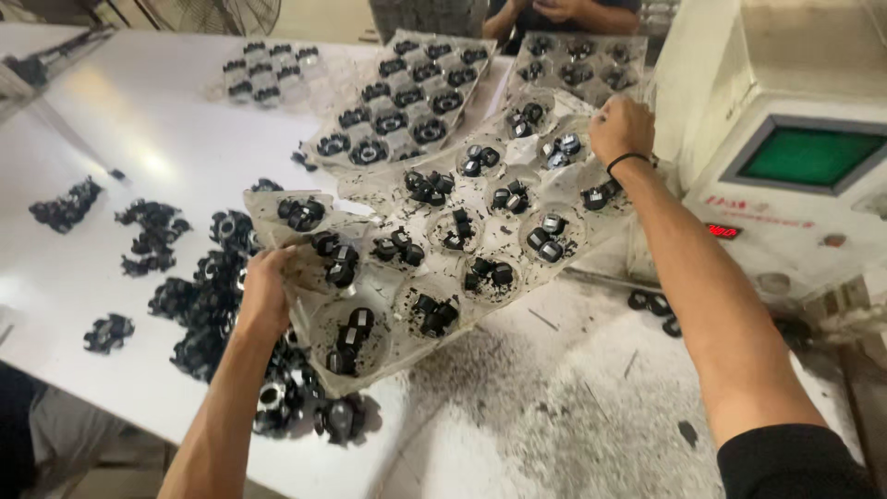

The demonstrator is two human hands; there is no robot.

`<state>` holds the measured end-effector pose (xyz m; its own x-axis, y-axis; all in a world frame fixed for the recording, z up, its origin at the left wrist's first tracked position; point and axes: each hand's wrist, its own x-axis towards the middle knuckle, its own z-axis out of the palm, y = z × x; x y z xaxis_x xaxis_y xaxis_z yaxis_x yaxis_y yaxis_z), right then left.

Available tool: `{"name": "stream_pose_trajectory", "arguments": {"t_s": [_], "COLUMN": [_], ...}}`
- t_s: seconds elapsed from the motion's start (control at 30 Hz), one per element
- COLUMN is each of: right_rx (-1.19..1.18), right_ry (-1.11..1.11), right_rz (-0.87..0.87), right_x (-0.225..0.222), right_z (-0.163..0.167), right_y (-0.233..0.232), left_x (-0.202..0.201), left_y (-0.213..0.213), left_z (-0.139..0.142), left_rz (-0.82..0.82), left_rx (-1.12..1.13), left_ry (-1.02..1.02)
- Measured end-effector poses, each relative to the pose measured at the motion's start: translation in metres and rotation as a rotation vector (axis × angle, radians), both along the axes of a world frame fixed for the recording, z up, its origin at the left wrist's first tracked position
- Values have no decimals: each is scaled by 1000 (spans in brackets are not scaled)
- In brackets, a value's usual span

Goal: The person arranges black motor components on the workbench and in trays, then uses a soldering iron to solder a wire onto each component one at a time, placing finished units in rows on the bench.

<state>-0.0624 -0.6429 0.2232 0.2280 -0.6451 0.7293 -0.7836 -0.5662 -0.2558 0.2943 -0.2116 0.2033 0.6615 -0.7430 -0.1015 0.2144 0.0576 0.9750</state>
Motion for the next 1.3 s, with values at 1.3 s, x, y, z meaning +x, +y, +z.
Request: {"name": "stream_pose_trajectory", "arguments": {"t_s": [1.3], "right_rx": [962], "right_ry": [-721], "right_rz": [-160], "right_x": [21], "right_z": [-62], "right_y": [-57], "left_x": [-16], "left_y": [-317], "left_z": [-113], "left_rz": [-101], "left_rx": [-274], "left_ry": [369]}}
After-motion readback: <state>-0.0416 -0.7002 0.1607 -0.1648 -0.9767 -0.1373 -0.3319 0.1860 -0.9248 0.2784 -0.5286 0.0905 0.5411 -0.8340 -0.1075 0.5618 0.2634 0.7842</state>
